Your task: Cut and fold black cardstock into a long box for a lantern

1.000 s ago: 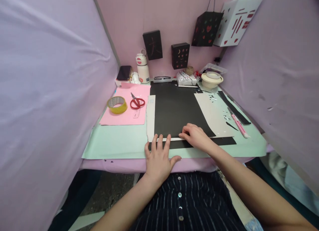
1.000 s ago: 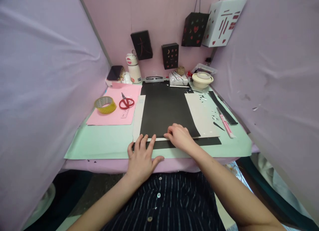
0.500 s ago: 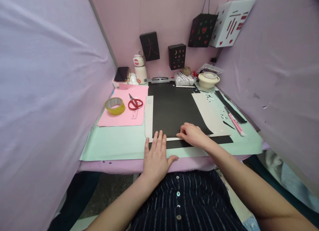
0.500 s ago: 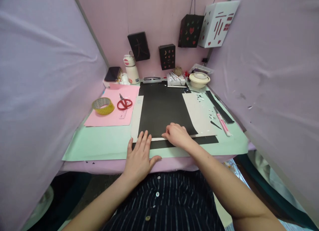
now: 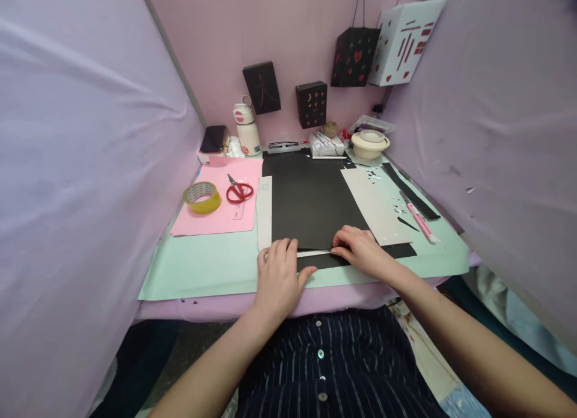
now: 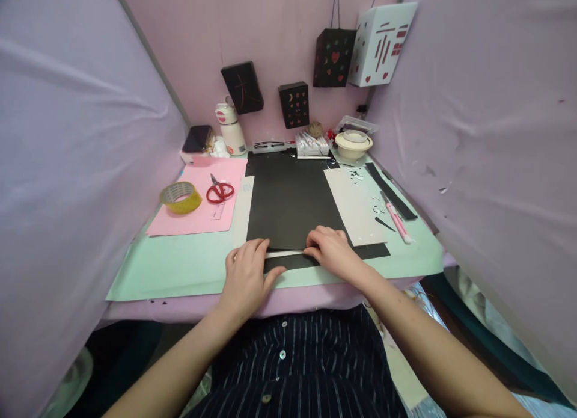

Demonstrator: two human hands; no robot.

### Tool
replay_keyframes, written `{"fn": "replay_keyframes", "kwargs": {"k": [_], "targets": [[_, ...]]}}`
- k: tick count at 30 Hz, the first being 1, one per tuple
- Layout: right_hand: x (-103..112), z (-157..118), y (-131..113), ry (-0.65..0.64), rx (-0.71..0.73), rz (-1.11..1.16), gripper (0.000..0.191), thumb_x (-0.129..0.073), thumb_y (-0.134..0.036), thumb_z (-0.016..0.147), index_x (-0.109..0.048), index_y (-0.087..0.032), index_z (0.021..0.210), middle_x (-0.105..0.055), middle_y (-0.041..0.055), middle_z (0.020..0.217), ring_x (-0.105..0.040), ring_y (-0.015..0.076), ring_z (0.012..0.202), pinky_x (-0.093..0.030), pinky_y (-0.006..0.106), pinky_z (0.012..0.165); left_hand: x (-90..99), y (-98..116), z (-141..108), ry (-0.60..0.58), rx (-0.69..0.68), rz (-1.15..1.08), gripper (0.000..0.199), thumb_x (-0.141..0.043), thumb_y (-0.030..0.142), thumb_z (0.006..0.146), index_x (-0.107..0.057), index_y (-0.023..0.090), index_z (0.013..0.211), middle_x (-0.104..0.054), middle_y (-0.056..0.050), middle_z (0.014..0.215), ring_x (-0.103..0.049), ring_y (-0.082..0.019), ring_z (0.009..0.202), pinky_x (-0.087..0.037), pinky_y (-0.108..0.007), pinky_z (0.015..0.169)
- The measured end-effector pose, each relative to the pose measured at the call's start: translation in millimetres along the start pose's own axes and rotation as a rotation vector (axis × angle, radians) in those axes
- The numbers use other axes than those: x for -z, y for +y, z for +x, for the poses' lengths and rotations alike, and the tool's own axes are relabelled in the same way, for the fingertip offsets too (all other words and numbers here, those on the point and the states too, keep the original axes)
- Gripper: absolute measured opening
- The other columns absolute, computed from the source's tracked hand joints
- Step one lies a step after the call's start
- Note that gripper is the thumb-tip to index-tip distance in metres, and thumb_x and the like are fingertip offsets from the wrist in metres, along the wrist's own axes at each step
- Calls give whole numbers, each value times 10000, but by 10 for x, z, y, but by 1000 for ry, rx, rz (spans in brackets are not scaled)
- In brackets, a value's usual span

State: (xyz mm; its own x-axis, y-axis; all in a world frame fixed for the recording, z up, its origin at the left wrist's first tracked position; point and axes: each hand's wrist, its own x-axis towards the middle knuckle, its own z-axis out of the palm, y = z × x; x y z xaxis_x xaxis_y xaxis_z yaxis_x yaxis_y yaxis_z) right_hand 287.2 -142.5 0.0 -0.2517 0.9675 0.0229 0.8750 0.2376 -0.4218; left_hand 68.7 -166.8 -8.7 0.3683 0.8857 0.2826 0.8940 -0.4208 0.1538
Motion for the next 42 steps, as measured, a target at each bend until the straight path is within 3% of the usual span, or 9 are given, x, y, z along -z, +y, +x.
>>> {"fn": "replay_keyframes", "kwargs": {"k": [2,5,7,13,19,29,37,42], "targets": [[-29,-46,40,30,8,28,88,-580,-267,890,-587,-215,819,-599,16,882,-549,189,904,-324,316,780,13,37,178,-26,-52,-44,415,-586,403,897,-558,177,1244,-594,-117,1204,-509,-273,1128,-397,-413,938],[-55,-84,89,57,30,56,67,-590,-268,884,-586,-218,840,-602,17,904,-541,190,919,-331,322,799,-45,68,423,-153,-179,-125,146,-582,318,906,-636,203,978,-618,-56,1003,-541,-224,964,-432,-342,830],[-45,-110,150,68,43,63,51,-605,-268,873,-593,-223,851,-609,15,916,-536,191,924,-333,327,811,-96,65,526,-212,-215,-196,92,-568,260,910,-633,203,876,-616,-31,909,-549,-197,891,-437,-310,802],[42,-218,409,114,3,49,87,-608,-284,872,-622,-231,804,-626,15,887,-542,192,910,-332,337,827,-107,67,598,-226,-119,-305,141,-577,276,895,-639,199,795,-627,-23,817,-576,-196,832,-434,-308,753],[25,-217,424,143,-26,28,151,-537,-290,916,-628,-226,814,-649,16,876,-558,188,901,-313,345,839,-89,142,649,-231,-69,-216,173,-564,262,907,-656,184,784,-666,-40,825,-602,-211,837,-430,-314,757],[239,49,322,-122,-201,-61,196,-558,-266,848,-621,-208,672,-696,17,781,-596,190,746,-298,351,774,-48,245,703,-317,-34,-3,180,-541,282,920,-639,152,846,-673,-90,860,-625,-246,830,-423,-323,707],[132,-234,525,140,-287,10,204,-593,-384,852,-653,-223,742,-646,38,887,-561,242,956,-317,345,770,-99,196,672,-273,78,-133,120,-595,290,885,-583,176,849,-618,-66,888,-566,-234,868,-402,-318,742],[144,-312,677,172,-365,55,180,-588,-373,846,-690,-251,763,-634,40,927,-534,258,1004,-314,362,780,-108,177,726,-349,105,-134,153,-583,316,883,-586,195,788,-604,-65,914,-542,-263,940,-381,-352,767]]}}
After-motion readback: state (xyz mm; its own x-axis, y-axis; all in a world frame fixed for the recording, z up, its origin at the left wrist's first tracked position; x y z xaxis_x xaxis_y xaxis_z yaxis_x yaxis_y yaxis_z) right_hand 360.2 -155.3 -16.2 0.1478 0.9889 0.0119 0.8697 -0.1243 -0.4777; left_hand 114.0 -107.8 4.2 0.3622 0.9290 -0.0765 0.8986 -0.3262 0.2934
